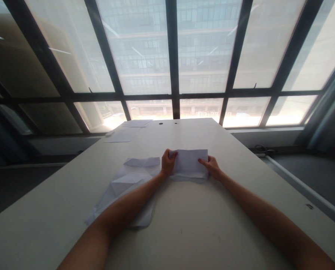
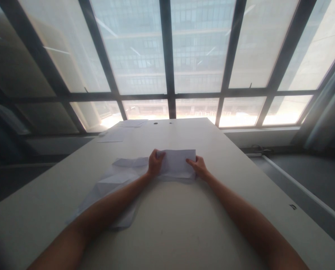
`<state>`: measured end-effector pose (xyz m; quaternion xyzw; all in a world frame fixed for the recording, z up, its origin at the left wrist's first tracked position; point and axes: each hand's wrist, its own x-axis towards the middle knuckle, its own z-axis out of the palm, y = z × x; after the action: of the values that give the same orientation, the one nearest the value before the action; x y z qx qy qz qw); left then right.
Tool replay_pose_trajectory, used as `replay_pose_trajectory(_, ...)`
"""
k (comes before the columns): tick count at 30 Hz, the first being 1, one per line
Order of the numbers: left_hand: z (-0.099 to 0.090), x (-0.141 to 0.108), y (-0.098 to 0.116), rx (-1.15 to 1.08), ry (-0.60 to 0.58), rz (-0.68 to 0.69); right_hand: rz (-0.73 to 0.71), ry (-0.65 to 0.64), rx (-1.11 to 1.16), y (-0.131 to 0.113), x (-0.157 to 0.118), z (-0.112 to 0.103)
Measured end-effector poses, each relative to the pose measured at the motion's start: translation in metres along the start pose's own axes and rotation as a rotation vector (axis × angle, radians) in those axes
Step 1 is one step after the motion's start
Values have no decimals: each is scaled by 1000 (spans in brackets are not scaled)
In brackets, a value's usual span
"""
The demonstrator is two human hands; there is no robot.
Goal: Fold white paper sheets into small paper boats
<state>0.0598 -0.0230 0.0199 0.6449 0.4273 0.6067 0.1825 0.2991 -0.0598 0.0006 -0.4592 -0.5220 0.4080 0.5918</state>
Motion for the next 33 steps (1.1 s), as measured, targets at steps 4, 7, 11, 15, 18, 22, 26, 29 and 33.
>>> replay_pose_trajectory(4,1,-4,3,-38,-15,29,-3,89,-49,4,1,3)
replay_pose_trajectory(7,5,-5,-2,-147,-68,12,-45,178,-69,4,2,2)
replay_pose_trajectory(11,10,-2,-13,-332,-181,-109,-129,261,-123,6,4,1)
replay_pose_trajectory(15,9,-2,-13,-334,-186,-142,-155,287,-175,10,6,0)
replay_pose_trajectory(18,7,-3,-9,-317,-116,-121,-150,238,-151,10,6,1)
replay_pose_trajectory(22,5,-1,-6,-263,5,-135,-130,71,-85,5,4,4)
replay_pose_trajectory(26,7,1,-14,-185,49,-105,-64,37,-153,5,3,4)
replay_pose_trajectory(29,9,0,-23,-69,10,-50,-57,123,-219,9,5,1)
replay_pose_trajectory(33,9,-6,-25,242,-158,37,-74,178,-441,12,8,0)
